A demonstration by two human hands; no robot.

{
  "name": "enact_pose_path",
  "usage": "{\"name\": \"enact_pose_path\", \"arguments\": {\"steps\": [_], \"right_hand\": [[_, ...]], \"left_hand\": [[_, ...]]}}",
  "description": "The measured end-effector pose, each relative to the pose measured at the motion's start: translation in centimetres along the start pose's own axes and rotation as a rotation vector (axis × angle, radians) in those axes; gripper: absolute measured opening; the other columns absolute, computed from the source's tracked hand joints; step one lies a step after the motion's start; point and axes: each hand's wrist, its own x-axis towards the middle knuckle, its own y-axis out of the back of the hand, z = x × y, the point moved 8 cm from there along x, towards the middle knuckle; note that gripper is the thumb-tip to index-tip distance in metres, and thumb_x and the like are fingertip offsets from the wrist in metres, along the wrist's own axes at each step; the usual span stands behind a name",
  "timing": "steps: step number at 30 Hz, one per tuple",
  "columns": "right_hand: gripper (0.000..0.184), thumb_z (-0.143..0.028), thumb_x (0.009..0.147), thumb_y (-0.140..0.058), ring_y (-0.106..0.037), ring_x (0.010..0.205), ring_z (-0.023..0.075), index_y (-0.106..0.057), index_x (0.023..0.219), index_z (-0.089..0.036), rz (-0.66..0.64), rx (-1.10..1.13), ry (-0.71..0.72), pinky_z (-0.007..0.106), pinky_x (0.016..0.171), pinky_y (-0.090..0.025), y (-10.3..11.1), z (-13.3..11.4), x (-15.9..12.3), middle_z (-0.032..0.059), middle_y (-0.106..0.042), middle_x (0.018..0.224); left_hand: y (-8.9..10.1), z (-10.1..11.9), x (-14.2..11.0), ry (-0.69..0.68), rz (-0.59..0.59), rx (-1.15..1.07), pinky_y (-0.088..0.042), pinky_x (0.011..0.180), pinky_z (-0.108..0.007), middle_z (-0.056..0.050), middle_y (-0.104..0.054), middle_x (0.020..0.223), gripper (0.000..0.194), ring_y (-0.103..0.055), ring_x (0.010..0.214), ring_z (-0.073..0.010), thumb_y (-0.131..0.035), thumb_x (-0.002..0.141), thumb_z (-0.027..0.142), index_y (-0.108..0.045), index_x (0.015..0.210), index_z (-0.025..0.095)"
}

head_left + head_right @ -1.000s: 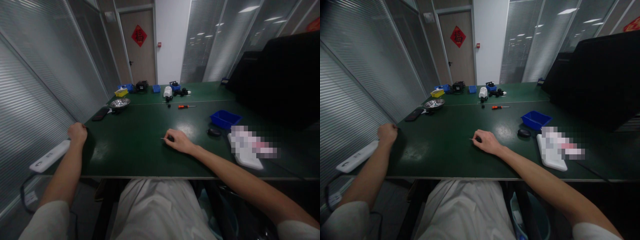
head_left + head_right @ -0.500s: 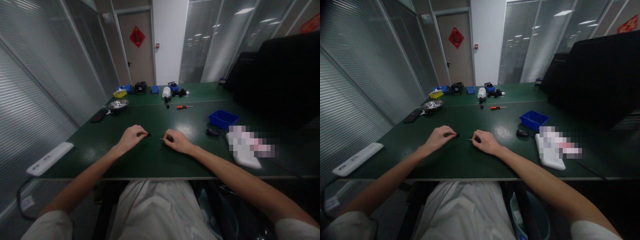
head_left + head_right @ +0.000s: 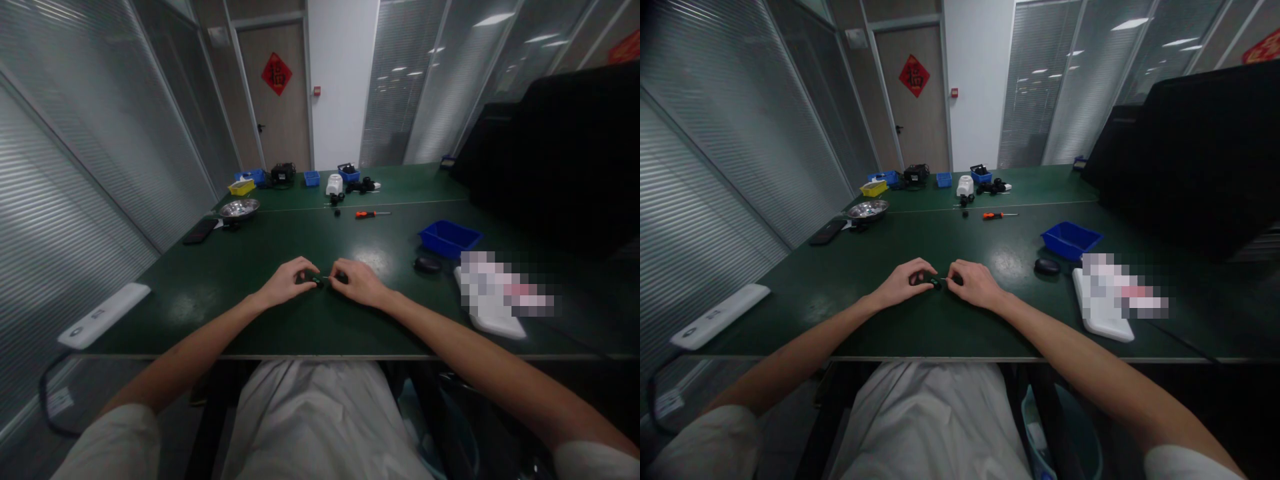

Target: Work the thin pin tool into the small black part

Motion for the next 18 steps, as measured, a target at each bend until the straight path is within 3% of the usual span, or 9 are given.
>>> {"name": "enact_pose_path", "arguments": {"steps": [4,11,18], "right_hand": [[0.004,-0.025,0.091,-0.066,-0.060,0.079,0.0162,-0.065,0.090,-0.021,-0.017,-0.008,-0.008,0.027,0.068,-0.037,0.0,0.1,0.0,0.0017,-0.067,0.090],[0.005,-0.027,0.091,-0.066,-0.061,0.080,0.0170,-0.065,0.092,-0.022,-0.038,-0.049,-0.008,0.028,0.066,-0.036,-0.2,-0.1,0.0,0.0018,-0.069,0.093],[0.006,-0.029,0.093,-0.065,-0.061,0.079,0.0165,-0.066,0.094,-0.023,-0.055,-0.059,-0.002,0.028,0.065,-0.034,-0.2,-0.4,-0.2,0.0018,-0.069,0.095]], "left_hand": [[-0.4,-0.8,0.2,0.022,-0.044,-0.026,-0.047,0.071,-0.028,-0.009,-0.070,0.106,0.029,-0.061,0.082,-0.0174,-0.066,0.095,0.034,-0.075,0.119,0.020],[-0.4,-1.5,0.2,0.058,-0.001,-0.037,-0.046,0.065,-0.027,-0.009,-0.070,0.099,0.027,-0.060,0.076,-0.0163,-0.066,0.095,0.036,-0.078,0.111,0.019],[-0.7,-1.0,0.2,0.035,-0.009,-0.059,-0.050,0.073,-0.027,-0.009,-0.070,0.103,0.029,-0.063,0.081,-0.0162,-0.065,0.097,0.038,-0.079,0.112,0.019]]}}
